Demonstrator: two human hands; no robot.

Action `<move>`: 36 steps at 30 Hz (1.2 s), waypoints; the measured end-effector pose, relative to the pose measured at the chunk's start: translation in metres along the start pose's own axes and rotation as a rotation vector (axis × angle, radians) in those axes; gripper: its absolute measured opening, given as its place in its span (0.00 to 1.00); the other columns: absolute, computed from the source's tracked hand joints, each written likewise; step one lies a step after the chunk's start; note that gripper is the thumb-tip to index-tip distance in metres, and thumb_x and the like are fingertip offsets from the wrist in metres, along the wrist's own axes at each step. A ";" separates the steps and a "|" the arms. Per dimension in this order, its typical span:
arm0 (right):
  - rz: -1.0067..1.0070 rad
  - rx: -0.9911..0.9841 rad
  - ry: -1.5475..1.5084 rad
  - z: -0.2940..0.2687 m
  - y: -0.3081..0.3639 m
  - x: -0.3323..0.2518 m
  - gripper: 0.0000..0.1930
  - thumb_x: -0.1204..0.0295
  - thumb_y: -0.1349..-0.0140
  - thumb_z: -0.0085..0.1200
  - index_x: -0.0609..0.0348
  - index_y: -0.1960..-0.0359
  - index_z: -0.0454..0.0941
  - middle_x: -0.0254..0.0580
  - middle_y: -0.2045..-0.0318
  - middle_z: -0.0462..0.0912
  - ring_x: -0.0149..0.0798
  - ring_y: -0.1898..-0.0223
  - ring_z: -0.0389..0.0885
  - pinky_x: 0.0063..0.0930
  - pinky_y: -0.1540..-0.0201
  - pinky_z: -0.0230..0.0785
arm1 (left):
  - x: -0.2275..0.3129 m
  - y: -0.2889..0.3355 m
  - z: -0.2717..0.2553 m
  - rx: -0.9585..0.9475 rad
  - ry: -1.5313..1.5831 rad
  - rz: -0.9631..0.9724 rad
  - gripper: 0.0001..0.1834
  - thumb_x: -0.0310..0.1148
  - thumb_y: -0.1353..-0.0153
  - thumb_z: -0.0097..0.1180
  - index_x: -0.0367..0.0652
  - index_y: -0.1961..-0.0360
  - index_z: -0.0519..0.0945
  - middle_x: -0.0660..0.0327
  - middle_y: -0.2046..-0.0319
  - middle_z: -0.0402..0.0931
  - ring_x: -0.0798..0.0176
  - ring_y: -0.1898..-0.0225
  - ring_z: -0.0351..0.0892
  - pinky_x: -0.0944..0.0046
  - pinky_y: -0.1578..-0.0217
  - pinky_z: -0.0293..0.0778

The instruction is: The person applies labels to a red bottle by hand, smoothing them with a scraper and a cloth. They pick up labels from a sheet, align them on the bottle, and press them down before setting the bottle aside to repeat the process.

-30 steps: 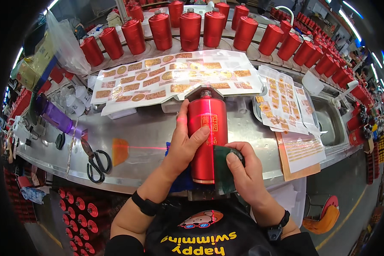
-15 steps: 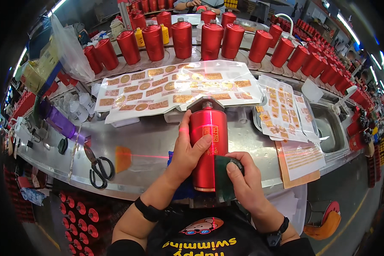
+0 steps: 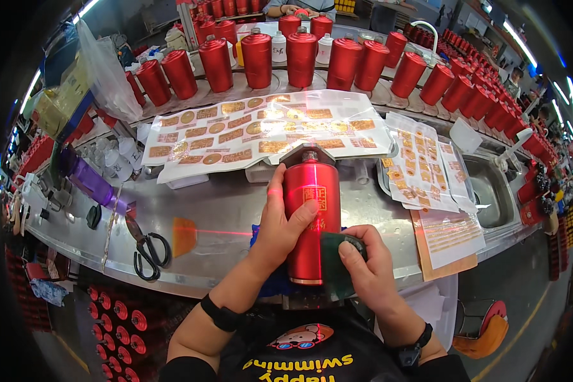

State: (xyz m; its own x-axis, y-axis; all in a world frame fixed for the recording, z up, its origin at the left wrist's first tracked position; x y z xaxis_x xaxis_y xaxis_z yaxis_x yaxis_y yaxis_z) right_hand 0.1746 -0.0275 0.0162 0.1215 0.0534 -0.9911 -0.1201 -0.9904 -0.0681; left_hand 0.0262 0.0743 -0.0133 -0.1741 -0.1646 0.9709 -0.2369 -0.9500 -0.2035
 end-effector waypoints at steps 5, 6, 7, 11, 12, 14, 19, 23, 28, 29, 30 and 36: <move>0.090 -0.015 -0.176 -0.017 -0.005 0.000 0.11 0.71 0.35 0.57 0.63 0.55 0.73 0.32 0.66 0.79 0.21 0.65 0.74 0.18 0.63 0.69 | 0.001 0.001 -0.001 -0.039 -0.260 -0.019 0.51 0.40 0.42 0.61 0.30 0.28 0.41 0.47 0.36 0.57 0.59 0.38 0.63 0.62 0.38 0.62; 0.096 -0.020 -0.236 -0.020 -0.007 -0.002 0.11 0.72 0.36 0.58 0.63 0.56 0.74 0.31 0.66 0.79 0.20 0.65 0.74 0.17 0.62 0.69 | 0.002 0.000 0.000 -0.038 -0.258 -0.019 0.51 0.40 0.42 0.61 0.30 0.28 0.41 0.47 0.36 0.57 0.59 0.38 0.63 0.62 0.38 0.62; 0.085 -0.012 -0.236 -0.024 -0.010 -0.005 0.10 0.73 0.37 0.59 0.63 0.57 0.76 0.31 0.66 0.80 0.20 0.65 0.75 0.17 0.62 0.70 | 0.004 0.000 0.000 -0.032 -0.235 -0.020 0.52 0.42 0.42 0.62 0.27 0.30 0.43 0.42 0.37 0.57 0.53 0.37 0.62 0.59 0.37 0.61; 0.078 0.032 -0.159 -0.031 -0.027 -0.019 0.10 0.73 0.38 0.59 0.62 0.57 0.77 0.32 0.67 0.80 0.23 0.67 0.76 0.21 0.64 0.72 | 0.004 0.001 -0.002 -0.009 -0.220 -0.019 0.53 0.44 0.43 0.63 0.23 0.31 0.44 0.36 0.37 0.56 0.47 0.37 0.62 0.55 0.36 0.60; 0.078 0.030 -0.154 -0.033 -0.035 -0.022 0.10 0.73 0.38 0.59 0.62 0.57 0.77 0.32 0.67 0.80 0.23 0.67 0.76 0.21 0.64 0.72 | 0.005 0.003 -0.002 -0.006 -0.215 -0.019 0.53 0.44 0.43 0.63 0.23 0.31 0.44 0.36 0.37 0.56 0.47 0.37 0.62 0.55 0.36 0.60; -0.094 -0.026 0.284 -0.036 -0.055 -0.033 0.12 0.71 0.41 0.59 0.63 0.57 0.77 0.38 0.68 0.81 0.27 0.68 0.78 0.24 0.65 0.72 | 0.006 0.007 -0.002 -0.041 -0.199 -0.036 0.55 0.47 0.44 0.64 0.24 0.31 0.43 0.35 0.36 0.54 0.45 0.35 0.60 0.54 0.35 0.57; -0.213 -0.314 0.466 -0.014 -0.105 -0.062 0.10 0.70 0.41 0.60 0.61 0.61 0.76 0.33 0.74 0.79 0.22 0.71 0.75 0.23 0.68 0.69 | 0.002 0.039 -0.014 -0.175 -0.254 0.020 0.55 0.52 0.42 0.62 0.26 0.30 0.44 0.34 0.34 0.52 0.43 0.31 0.55 0.53 0.32 0.52; -0.405 -0.132 0.657 -0.023 -0.110 -0.054 0.13 0.74 0.41 0.57 0.63 0.55 0.75 0.54 0.64 0.82 0.49 0.64 0.81 0.37 0.61 0.72 | 0.016 0.025 -0.012 -0.070 -0.207 -0.045 0.53 0.54 0.40 0.60 0.26 0.31 0.46 0.32 0.35 0.54 0.41 0.32 0.56 0.52 0.33 0.53; -0.743 -0.135 0.875 -0.016 -0.065 -0.029 0.31 0.89 0.48 0.49 0.55 0.39 0.70 0.59 0.42 0.71 0.58 0.48 0.72 0.45 0.45 0.68 | 0.002 0.012 -0.005 -0.030 -0.269 -0.003 0.53 0.52 0.40 0.61 0.25 0.31 0.46 0.32 0.36 0.56 0.40 0.33 0.59 0.52 0.35 0.57; -0.697 -0.200 0.882 -0.013 -0.057 -0.022 0.35 0.87 0.51 0.51 0.52 0.36 0.69 0.60 0.38 0.65 0.59 0.45 0.70 0.45 0.41 0.67 | 0.002 0.011 -0.005 -0.036 -0.268 -0.004 0.53 0.52 0.40 0.61 0.25 0.31 0.46 0.32 0.36 0.56 0.40 0.33 0.59 0.52 0.35 0.57; -0.692 -0.198 0.884 -0.011 -0.054 -0.020 0.35 0.87 0.51 0.51 0.52 0.36 0.69 0.60 0.38 0.65 0.59 0.45 0.70 0.45 0.41 0.67 | 0.003 0.010 -0.006 -0.037 -0.249 -0.014 0.53 0.51 0.40 0.61 0.25 0.31 0.46 0.32 0.36 0.56 0.41 0.33 0.59 0.52 0.35 0.57; -0.699 -0.171 0.931 -0.007 -0.047 -0.018 0.33 0.83 0.49 0.54 0.50 0.37 0.71 0.60 0.37 0.65 0.59 0.44 0.71 0.44 0.41 0.67 | -0.001 0.009 -0.006 -0.061 -0.170 -0.008 0.52 0.49 0.40 0.62 0.24 0.31 0.45 0.33 0.36 0.56 0.42 0.33 0.59 0.53 0.34 0.56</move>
State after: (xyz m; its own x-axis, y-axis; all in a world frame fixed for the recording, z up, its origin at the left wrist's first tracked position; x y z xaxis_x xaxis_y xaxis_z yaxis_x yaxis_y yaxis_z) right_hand 0.1847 0.0173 0.0384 0.7896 0.5489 -0.2743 0.3835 -0.7904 -0.4777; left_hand 0.0186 0.0677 -0.0165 -0.0094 -0.2044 0.9789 -0.2956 -0.9346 -0.1979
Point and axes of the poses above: each hand's wrist, its own y-axis away from the middle knuckle, its own z-axis out of the palm, x = y × z, the point moved 3 cm from there along -y, towards the middle knuckle
